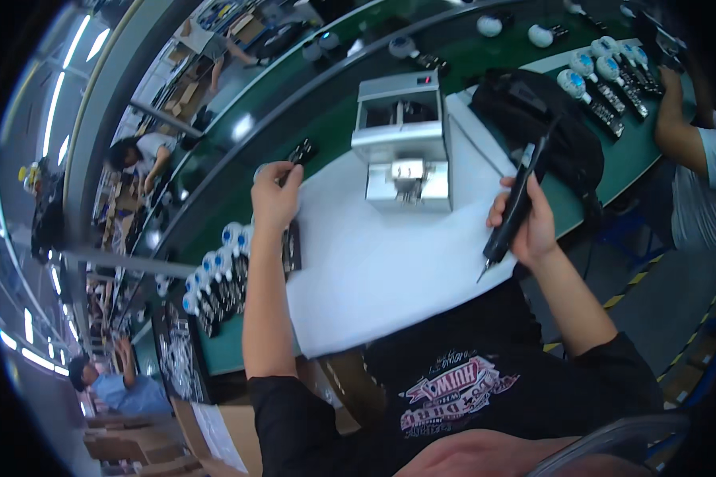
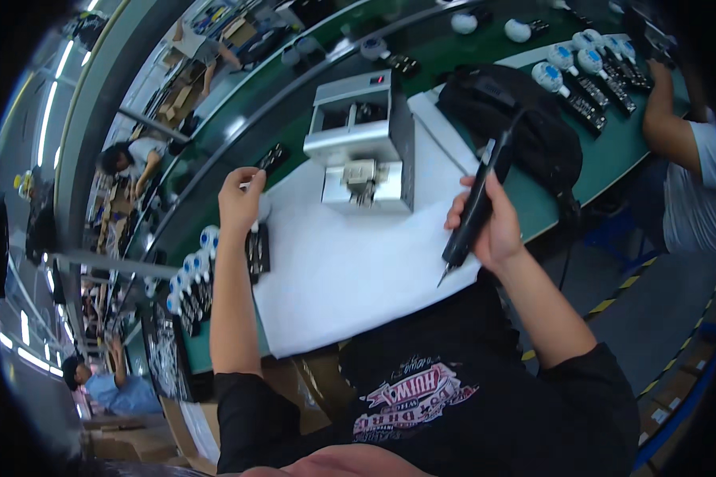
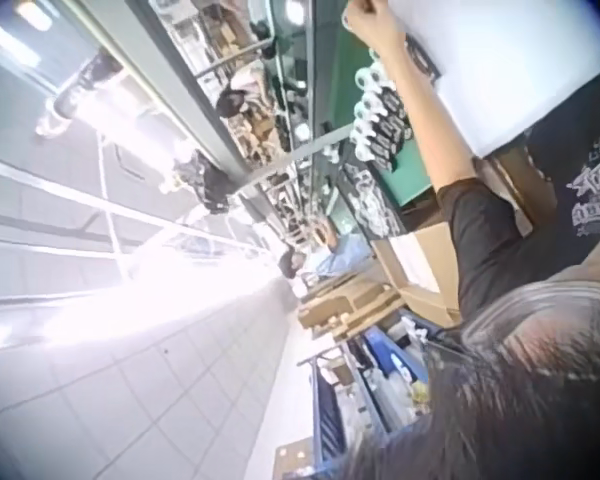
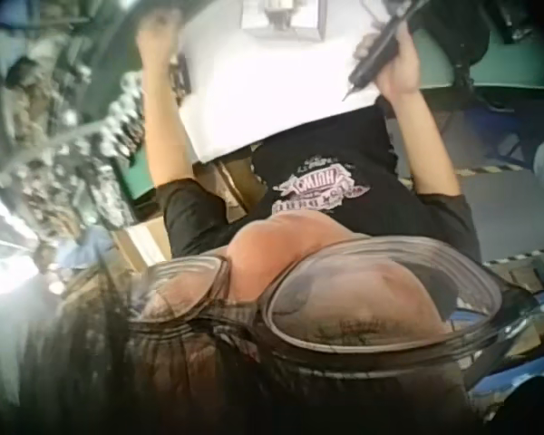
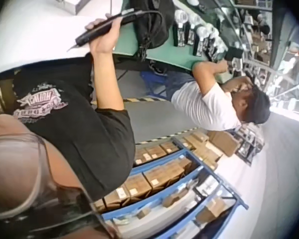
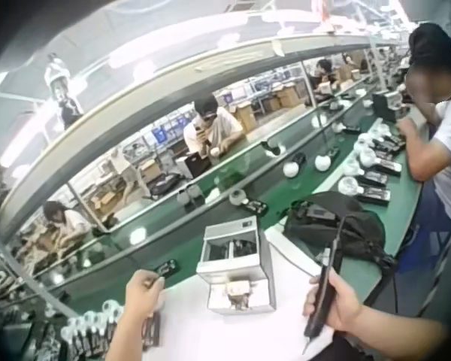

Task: Assembling and inspecting electronic components on a production line.

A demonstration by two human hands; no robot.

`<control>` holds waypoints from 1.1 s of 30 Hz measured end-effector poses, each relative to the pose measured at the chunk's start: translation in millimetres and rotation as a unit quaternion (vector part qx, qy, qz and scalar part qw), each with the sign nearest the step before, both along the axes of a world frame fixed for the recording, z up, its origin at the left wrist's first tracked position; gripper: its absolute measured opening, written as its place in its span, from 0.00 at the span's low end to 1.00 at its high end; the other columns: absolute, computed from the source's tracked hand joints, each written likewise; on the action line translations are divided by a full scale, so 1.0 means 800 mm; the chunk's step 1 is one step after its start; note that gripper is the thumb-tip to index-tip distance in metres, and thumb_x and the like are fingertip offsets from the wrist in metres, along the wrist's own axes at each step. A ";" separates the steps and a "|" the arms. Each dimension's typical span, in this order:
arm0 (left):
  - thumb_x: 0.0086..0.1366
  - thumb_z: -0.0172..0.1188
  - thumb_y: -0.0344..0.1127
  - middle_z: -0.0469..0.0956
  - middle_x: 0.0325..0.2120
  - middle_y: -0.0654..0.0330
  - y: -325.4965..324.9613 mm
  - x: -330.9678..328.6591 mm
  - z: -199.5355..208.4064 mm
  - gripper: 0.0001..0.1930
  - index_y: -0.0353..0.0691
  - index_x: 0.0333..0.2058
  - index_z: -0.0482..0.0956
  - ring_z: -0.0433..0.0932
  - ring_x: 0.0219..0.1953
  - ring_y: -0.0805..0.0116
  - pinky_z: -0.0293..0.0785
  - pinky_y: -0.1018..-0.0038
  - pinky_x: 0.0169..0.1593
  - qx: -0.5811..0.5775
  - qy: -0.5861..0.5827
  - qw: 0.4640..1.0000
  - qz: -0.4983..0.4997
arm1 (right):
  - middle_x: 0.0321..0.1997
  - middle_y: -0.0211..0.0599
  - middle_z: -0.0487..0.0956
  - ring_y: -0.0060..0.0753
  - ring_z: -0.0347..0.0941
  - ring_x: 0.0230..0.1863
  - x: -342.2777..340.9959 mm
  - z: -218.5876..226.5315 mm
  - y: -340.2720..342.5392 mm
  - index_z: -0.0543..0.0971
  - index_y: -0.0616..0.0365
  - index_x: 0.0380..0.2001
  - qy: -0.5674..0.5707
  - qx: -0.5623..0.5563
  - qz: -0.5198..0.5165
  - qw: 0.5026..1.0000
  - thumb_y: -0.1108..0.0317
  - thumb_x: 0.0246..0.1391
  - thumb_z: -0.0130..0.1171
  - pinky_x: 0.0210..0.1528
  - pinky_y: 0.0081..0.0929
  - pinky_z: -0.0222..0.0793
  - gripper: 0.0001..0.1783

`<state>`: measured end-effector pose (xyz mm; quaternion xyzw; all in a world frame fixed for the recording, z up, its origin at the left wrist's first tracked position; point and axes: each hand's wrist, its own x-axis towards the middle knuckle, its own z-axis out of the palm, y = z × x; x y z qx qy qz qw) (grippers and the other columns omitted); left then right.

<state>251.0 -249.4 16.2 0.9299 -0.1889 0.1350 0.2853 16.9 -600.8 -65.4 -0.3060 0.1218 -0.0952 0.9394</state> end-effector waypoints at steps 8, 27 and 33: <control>0.62 0.65 0.47 0.80 0.48 0.46 -0.192 0.195 -0.031 0.26 0.33 0.52 0.78 0.80 0.48 0.53 0.74 0.65 0.52 0.061 0.000 0.994 -0.088 | 0.31 0.39 0.76 0.36 0.75 0.31 0.000 -0.007 0.002 0.67 0.56 0.52 -0.004 0.007 -0.015 1.000 0.44 0.72 0.36 0.42 0.40 0.72 0.26; 0.50 0.74 0.50 0.78 0.49 0.41 -0.220 0.303 -0.021 0.38 0.34 0.55 0.71 0.78 0.54 0.49 0.73 0.61 0.56 0.056 -0.046 0.994 0.079 | 0.38 0.40 0.76 0.38 0.74 0.39 0.005 -0.015 0.004 0.64 0.52 0.63 -0.029 0.027 -0.001 0.999 0.37 0.70 0.32 0.51 0.47 0.70 0.34; 0.50 0.76 0.43 0.82 0.43 0.47 -0.064 0.125 0.107 0.34 0.34 0.53 0.74 0.82 0.44 0.50 0.77 0.62 0.50 0.063 -0.183 0.975 0.107 | 0.32 0.37 0.73 0.34 0.71 0.33 0.002 -0.013 0.002 0.67 0.52 0.61 -0.014 0.023 0.007 1.000 0.34 0.69 0.32 0.44 0.39 0.70 0.36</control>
